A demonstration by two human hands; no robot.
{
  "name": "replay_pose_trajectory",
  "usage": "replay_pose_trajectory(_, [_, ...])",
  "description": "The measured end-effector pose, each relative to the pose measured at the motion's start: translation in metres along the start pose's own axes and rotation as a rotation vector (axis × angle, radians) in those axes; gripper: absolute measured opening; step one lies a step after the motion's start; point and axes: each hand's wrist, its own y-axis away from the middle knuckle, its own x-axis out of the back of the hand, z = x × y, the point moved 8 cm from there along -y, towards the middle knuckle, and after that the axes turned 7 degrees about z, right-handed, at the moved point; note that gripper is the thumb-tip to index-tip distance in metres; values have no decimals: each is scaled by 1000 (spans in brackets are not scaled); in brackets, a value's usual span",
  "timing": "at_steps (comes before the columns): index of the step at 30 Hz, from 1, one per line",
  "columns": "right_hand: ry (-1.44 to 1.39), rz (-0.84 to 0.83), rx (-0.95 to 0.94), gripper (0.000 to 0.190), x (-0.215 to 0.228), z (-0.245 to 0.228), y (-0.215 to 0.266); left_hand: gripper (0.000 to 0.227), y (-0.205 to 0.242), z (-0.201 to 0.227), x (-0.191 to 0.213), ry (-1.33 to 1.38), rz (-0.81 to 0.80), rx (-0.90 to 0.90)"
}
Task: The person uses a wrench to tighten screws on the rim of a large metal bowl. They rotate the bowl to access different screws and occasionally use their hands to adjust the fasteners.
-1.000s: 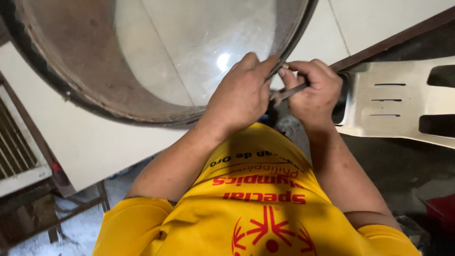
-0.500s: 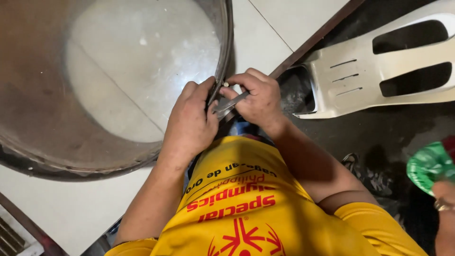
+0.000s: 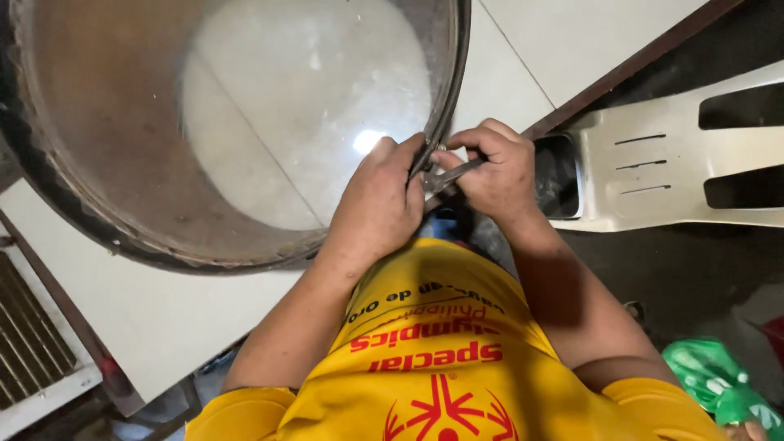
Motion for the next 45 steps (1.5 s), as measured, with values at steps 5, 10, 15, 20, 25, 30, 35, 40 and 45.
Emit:
replay_pose_trajectory(5, [46,-12,111,10,-6,-12,0,45,-2,4,3,-29,-23,7])
replay_pose_trajectory(10, [13,-79,68,8,-1,-13,0,45,0,4,2,-20,-15,7])
replay_pose_trajectory(15, [98,-25,91,17,-3,-7,2,51,1,0,-1,4,-37,-26])
replay_pose_trajectory(20, [96,-124,130,9,-8,-12,-4,44,2,2,3,37,-6,-43])
replay_pose_trajectory(25, [-7,-181,42,29,-6,-4,-6,42,1,-1,0,8,50,-88])
replay_pose_trajectory(30, [110,-143,123,13,-4,-17,-6,57,1,-3,-6,34,-30,-81])
replay_pose_trajectory(35, [139,-110,64,26,1,-8,0,49,-1,-10,-14,58,-17,-71])
replay_pose_trajectory(40, [148,-73,117,15,-1,-10,2,53,-2,-9,-15,36,-92,-37])
replay_pose_trajectory(45, [110,-66,51,20,4,-5,6,47,1,-3,-12,24,-138,-11])
